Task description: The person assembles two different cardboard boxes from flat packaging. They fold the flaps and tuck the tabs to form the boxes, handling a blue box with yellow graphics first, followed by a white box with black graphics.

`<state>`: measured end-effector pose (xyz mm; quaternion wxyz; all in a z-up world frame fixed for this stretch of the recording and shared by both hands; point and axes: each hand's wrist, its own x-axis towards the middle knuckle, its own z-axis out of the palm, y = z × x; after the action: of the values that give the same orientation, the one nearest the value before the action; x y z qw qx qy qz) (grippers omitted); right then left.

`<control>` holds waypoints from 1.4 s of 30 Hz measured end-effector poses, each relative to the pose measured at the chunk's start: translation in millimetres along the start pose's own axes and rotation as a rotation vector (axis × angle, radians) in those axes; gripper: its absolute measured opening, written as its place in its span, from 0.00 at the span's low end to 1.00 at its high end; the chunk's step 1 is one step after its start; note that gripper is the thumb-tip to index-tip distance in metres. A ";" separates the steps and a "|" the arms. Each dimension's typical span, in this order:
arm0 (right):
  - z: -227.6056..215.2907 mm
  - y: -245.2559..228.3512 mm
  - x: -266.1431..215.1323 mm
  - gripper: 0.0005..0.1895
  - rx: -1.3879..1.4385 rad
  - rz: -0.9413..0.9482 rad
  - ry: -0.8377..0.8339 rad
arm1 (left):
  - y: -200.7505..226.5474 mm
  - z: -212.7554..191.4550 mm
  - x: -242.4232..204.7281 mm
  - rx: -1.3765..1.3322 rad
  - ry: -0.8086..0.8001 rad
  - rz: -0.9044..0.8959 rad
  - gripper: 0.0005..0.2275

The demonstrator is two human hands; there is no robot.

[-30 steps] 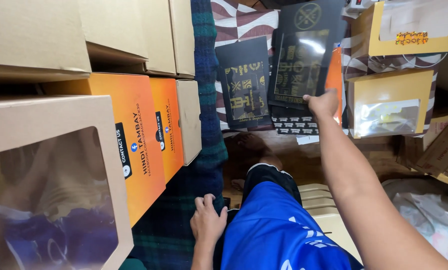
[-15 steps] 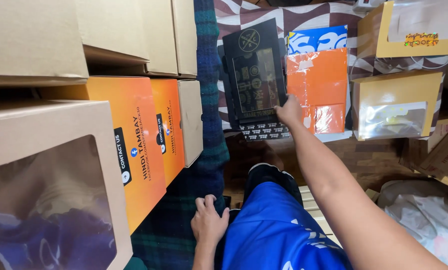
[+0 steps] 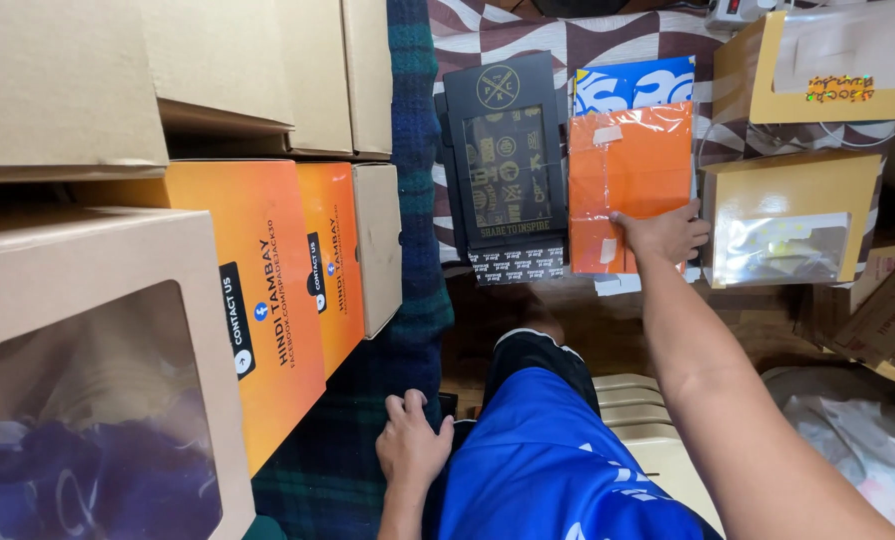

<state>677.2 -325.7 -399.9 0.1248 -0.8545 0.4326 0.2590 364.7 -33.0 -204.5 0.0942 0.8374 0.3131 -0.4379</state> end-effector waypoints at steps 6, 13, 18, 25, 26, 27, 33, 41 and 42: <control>14.0 21.6 -4.7 0.54 0.227 -0.145 0.192 | 1.6 -1.4 0.3 0.001 -0.014 -0.014 0.22; -18.0 37.5 -24.1 0.31 0.448 -0.404 -0.007 | 2.0 -1.4 -5.5 0.001 -0.004 -0.020 0.22; -0.5 1.3 -49.1 0.22 0.627 -0.495 -0.332 | 2.0 0.9 0.0 0.032 0.019 -0.015 0.22; 46.1 -42.7 -64.3 0.17 0.519 -0.479 -0.528 | 4.2 2.2 0.7 0.054 0.035 -0.002 0.22; 51.7 -39.6 -56.9 0.19 0.390 -0.519 -0.413 | 5.3 1.3 0.2 0.054 0.022 -0.013 0.23; 57.3 -36.8 -50.1 0.22 0.260 -0.555 -0.298 | 5.9 -0.2 -0.3 0.053 0.008 -0.023 0.23; 25.5 -6.5 9.9 0.58 0.151 0.008 -0.044 | 5.9 2.4 1.7 0.058 0.022 -0.024 0.22; -1.3 5.9 21.3 0.58 0.058 -0.058 -0.082 | 8.4 -3.4 3.9 0.060 0.004 -0.034 0.21; -4.7 5.6 22.1 0.57 0.063 -0.096 -0.023 | 9.2 -4.5 5.8 0.056 0.009 -0.024 0.21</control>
<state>685.1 -346.0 -408.0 0.1688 -0.8669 0.3975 0.2490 375.7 -35.8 -207.4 0.0644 0.8379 0.3111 -0.4439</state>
